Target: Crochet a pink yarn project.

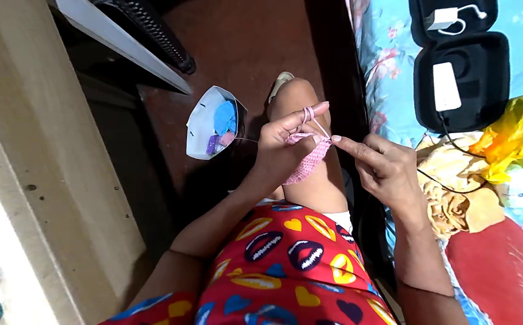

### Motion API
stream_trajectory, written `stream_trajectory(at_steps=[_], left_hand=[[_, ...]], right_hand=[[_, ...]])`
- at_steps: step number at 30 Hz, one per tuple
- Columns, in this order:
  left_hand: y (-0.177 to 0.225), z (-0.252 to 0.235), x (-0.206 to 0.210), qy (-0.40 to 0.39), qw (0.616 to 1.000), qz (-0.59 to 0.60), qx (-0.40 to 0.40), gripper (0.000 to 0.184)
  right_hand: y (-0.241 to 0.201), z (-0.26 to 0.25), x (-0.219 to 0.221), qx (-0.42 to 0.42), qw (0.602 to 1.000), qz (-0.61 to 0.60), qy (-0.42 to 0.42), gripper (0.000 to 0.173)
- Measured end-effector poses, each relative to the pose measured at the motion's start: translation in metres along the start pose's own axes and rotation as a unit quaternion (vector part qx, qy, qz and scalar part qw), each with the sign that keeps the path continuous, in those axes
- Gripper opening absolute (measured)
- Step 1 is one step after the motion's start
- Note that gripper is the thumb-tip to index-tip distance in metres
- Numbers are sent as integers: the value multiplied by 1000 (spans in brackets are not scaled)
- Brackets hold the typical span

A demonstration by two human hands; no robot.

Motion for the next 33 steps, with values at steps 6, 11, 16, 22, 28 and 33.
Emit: stream_trajectory(at_steps=[6, 11, 16, 22, 28, 33], left_hand=[[-1, -1, 1, 2, 1000, 9, -7, 47], [-8, 0, 1, 0, 998, 36, -44, 48], [-4, 7, 5, -1, 1000, 8, 0, 51], [9, 36, 26, 22, 925, -275, 262, 30], [-4, 32, 25, 0, 985, -58, 165, 35], [-3, 12, 14, -54, 997, 52, 27, 50]], right_hand=[[-2, 2, 3, 6, 1000, -5, 18, 39], [-3, 3, 4, 2, 1000, -7, 27, 37], [5, 7, 8, 43, 992, -112, 34, 37], [-3, 9, 18, 239, 881, -408, 26, 37], [-4, 16, 20, 240, 856, -449, 88, 37], [-10, 18, 0, 40, 982, -144, 118, 19]])
Point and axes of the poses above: each hand's wrist, its own z-axis away from the middle knuckle, its own x-axis out of the palm, y = z × x, the point moved 7 cm from there along -z, towards the middle knuckle, and after that the axes turned 1 degree about -z, right-handed, at the moved point
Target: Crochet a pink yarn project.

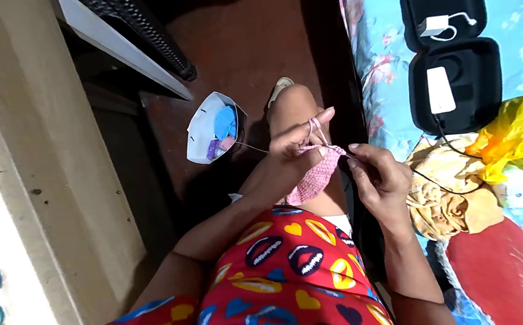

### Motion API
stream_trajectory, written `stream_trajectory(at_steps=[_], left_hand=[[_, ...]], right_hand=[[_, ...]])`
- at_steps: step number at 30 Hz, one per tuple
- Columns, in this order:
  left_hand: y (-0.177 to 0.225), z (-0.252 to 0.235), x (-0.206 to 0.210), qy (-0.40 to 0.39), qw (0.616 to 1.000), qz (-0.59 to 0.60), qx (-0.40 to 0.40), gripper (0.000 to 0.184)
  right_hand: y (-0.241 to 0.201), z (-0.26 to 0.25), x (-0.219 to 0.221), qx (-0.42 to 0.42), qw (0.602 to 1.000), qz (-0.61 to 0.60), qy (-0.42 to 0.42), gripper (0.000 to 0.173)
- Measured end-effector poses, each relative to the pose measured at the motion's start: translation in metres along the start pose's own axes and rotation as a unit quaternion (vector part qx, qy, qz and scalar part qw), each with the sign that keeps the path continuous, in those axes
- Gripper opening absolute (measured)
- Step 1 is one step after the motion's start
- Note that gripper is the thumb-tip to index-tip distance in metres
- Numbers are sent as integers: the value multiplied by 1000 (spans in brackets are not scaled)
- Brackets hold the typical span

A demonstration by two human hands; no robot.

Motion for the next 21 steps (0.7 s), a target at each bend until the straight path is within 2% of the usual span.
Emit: stream_trajectory(at_steps=[4, 8, 11, 15, 17, 19, 21], left_hand=[[-10, -10, -8, -18, 992, 90, -86, 49], [-18, -12, -15, -25, 976, 163, -142, 43], [-21, -11, -13, -23, 977, 152, -148, 42], [-14, -8, 1, -58, 996, 6, -74, 38], [-20, -7, -1, -49, 994, 37, -89, 33], [-30, -7, -13, -19, 987, 107, -120, 15], [-37, -10, -27, -47, 985, 102, -134, 21]], right_hand=[[-2, -5, -3, -63, 994, 89, -21, 28], [5, -5, -4, -62, 995, 57, -52, 32], [14, -5, 0, 0, 996, -76, -56, 28], [18, -5, 19, 103, 959, -253, -79, 30], [26, -4, 22, 161, 939, -297, -62, 28], [34, -2, 23, 206, 915, -344, -50, 25], [38, 0, 25, 224, 895, -382, -52, 24]])
Point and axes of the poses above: each hand's wrist, its own z-axis away from the middle knuckle, its own x-axis out of the palm, y = z × x, the point moved 7 cm from there along -z, towards the middle knuckle, and after that the axes turned 1 degree about -z, right-handed, at the moved point
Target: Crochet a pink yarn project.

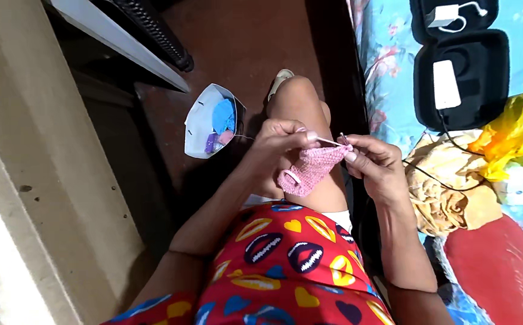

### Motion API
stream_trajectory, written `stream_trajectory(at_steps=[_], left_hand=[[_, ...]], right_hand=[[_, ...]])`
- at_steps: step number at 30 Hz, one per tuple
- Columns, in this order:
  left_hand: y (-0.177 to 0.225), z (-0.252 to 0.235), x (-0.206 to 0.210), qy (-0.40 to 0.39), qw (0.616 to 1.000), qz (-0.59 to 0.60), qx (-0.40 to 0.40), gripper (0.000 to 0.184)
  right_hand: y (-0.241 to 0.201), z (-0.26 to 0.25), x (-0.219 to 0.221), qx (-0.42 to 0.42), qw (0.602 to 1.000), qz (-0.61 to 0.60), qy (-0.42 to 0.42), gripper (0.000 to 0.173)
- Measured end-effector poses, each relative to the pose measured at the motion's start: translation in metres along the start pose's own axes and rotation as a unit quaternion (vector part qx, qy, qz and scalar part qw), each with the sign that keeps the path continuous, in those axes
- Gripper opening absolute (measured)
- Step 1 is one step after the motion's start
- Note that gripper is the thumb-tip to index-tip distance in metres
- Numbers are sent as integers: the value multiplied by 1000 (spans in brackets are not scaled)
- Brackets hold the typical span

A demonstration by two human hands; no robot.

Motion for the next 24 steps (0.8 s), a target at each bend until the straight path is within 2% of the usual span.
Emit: stream_trajectory(at_steps=[4, 6, 8, 10, 12, 14, 17, 21, 24], left_hand=[[0, -3, -29, -108, 990, -86, 16, 30], [5, -1, -32, -135, 989, -46, 46, 28], [8, -2, -24, -154, 984, 29, 87, 19], [7, -3, -8, -128, 986, 58, 95, 43], [8, -4, 12, -108, 990, 38, 84, 66], [10, -5, 23, -89, 993, 11, 80, 78], [14, -6, 26, -11, 998, 0, 65, 78], [15, -7, 23, 47, 997, -22, 49, 75], [13, -7, 20, 73, 997, -13, 24, 75]], right_hand=[[9, -1, -3, 20, 999, -44, 5, 18], [11, -2, -1, 27, 999, -42, 6, 17], [12, -2, 3, 36, 998, -42, 6, 17], [11, -1, 8, 40, 998, -44, 8, 17], [10, -1, 11, 40, 998, -38, 15, 19], [6, -1, 10, 33, 999, -5, 25, 25], [-2, -1, 6, -10, 996, 85, 26, 38], [-14, -2, 2, -94, 971, 218, -14, 34], [-19, -2, -2, -123, 939, 320, -28, 38]])
Point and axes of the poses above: each hand's wrist, its own z-axis away from the middle knuckle, its own x-axis out of the palm, y = z × x, the point moved 7 cm from there along -z, towards the middle knuckle, and after that the axes turned 1 degree about -z, right-handed, at the moved point
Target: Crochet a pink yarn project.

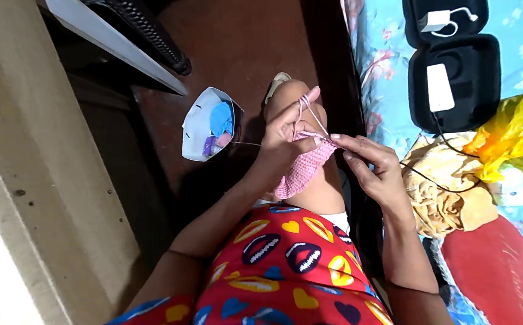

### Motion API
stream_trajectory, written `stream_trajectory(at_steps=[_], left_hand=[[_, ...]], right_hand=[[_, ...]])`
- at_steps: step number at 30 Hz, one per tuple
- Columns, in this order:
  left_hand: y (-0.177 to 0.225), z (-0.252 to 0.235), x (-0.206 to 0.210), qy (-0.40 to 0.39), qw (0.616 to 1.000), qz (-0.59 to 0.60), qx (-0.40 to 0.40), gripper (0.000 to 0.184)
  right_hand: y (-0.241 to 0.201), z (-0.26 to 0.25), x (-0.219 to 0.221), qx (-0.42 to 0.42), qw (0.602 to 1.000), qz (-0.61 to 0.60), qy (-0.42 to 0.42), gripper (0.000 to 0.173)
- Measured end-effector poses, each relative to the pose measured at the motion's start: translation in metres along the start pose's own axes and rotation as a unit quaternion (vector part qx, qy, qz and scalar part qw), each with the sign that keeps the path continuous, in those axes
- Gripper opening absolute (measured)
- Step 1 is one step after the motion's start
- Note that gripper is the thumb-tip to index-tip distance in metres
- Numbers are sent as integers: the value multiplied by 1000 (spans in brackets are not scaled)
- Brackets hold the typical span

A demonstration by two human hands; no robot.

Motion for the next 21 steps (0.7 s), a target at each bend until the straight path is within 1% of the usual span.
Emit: stream_trajectory(at_steps=[5, 10, 13, 17, 21], left_hand=[[-3, 1, -3, 7, 999, 33, -29, 74], [-2, 0, -5, 18, 999, 26, -17, 72], [1, 1, -5, 37, 999, -14, 0, 72], [6, 3, -3, 33, 997, -57, 38, 72], [6, 3, -2, 36, 997, -53, 37, 72]], right_hand=[[1, 0, -7, -32, 996, 78, -24, 45], [-8, 0, -8, -64, 981, 180, -15, 44], [-13, 1, -7, -69, 972, 226, -3, 43], [-18, 2, -4, -73, 966, 249, 14, 40], [-19, 4, 0, -83, 964, 250, 26, 39]])
Point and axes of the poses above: each hand's wrist, its own z-axis away from the middle knuckle, its own x-axis out of the palm, y = z × x, the point moved 7 cm from there along -z, towards the middle knuckle, and after that the axes turned 1 degree about -z, right-handed, at the moved point
